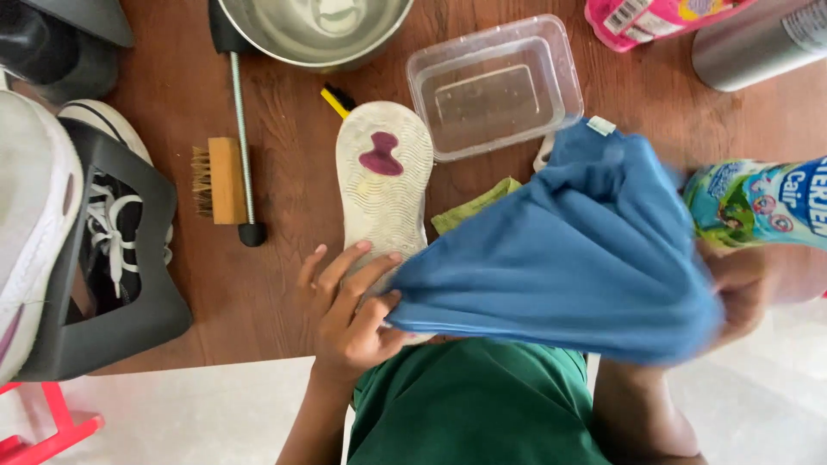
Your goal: The person cleans the sole of a white sneaker using a yellow brush and water from a plastic container. They scrub the sole repeatedly, then wipe it with a blue cloth. The person continues scrubbing the sole with the brush and water throughout the video.
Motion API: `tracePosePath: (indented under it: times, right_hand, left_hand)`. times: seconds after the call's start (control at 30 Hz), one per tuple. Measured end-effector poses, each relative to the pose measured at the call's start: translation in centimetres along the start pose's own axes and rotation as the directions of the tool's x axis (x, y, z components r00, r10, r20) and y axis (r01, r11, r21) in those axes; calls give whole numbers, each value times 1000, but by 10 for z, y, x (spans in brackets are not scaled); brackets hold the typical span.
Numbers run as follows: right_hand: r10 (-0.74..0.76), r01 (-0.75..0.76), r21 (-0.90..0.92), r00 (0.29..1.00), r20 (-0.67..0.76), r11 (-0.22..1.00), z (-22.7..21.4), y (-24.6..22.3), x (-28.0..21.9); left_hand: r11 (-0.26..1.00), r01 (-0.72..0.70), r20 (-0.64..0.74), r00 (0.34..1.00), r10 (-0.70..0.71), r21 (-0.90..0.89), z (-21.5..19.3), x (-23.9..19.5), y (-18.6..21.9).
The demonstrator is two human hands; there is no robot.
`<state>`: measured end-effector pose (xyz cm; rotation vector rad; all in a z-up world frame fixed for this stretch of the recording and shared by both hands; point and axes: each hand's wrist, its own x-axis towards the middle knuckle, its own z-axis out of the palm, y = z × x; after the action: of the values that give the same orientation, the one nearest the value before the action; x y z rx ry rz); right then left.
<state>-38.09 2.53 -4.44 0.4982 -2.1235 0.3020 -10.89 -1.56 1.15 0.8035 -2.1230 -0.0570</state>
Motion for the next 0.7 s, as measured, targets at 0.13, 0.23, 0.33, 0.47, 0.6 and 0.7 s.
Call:
tracePosePath:
  times: [0.13, 0.23, 0.33, 0.47, 0.6, 0.7]
  right_hand:
    - [-144, 133, 289, 989, 20, 948, -13, -18, -3]
    - [-257, 220, 481, 966, 11, 849, -28, -27, -5]
    - [-362, 292, 653, 932, -29, 699, -44, -40, -5]
    - [-476, 350, 823, 872, -112, 448, -68, -57, -4]
    - [-555, 354, 921, 805, -210, 165, -94, -71, -4]
    - [-597, 321, 945, 746, -296, -68, -112, -78, -6]
  left_hand:
    - [986, 129, -25, 991, -132, -104, 4, -19, -8]
    - [911, 291, 44, 956, -292, -292, 1, -17, -10]
    - [708, 458, 127, 874, -469, -538, 1, -17, -9]
    - [520, 538, 232, 809, -540, -663, -5, -5, -7]
    - [407, 540, 225, 764, -605, -737, 2, 1, 3]
    - [336, 487, 208, 765, -610, -806, 2, 4, 4]
